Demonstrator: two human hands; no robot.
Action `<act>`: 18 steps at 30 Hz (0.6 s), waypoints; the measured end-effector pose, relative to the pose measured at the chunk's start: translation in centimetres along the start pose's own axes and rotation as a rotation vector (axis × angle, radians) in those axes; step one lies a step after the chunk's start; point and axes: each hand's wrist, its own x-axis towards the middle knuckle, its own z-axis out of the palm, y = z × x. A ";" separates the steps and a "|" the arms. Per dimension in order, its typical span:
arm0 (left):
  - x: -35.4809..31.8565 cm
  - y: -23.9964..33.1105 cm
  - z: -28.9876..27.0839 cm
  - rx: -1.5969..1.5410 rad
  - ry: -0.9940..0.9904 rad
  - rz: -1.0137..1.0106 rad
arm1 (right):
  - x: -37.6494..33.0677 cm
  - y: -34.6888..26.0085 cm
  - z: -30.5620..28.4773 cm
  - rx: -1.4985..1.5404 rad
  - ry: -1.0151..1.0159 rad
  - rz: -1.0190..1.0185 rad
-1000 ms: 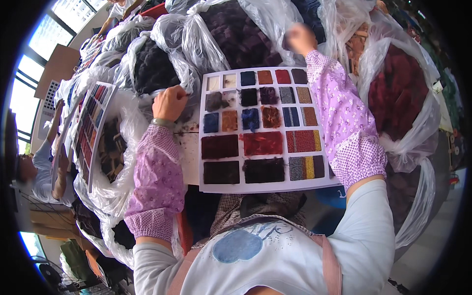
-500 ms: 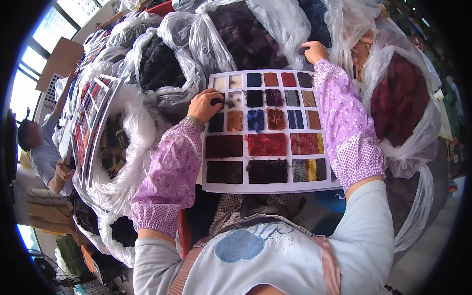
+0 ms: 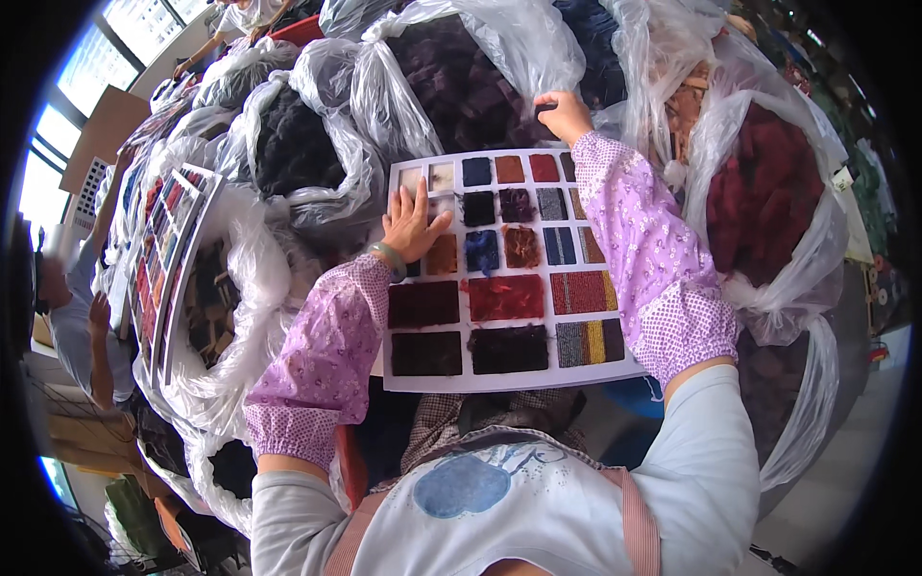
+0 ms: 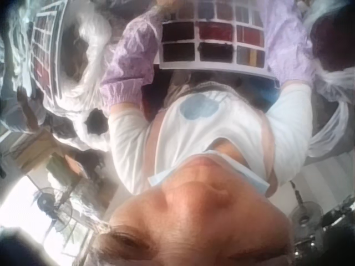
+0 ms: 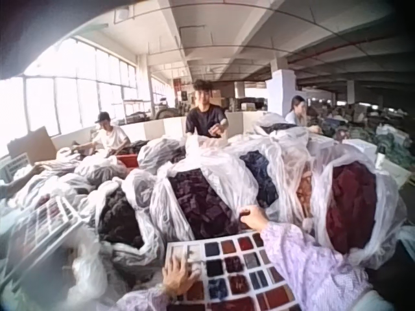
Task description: Sorting and matching small fabric swatches into a sample board based on color.
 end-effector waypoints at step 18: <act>14.8 9.8 -4.1 -0.048 0.148 0.305 | -4.0 -7.4 -3.5 -0.235 -0.038 -0.109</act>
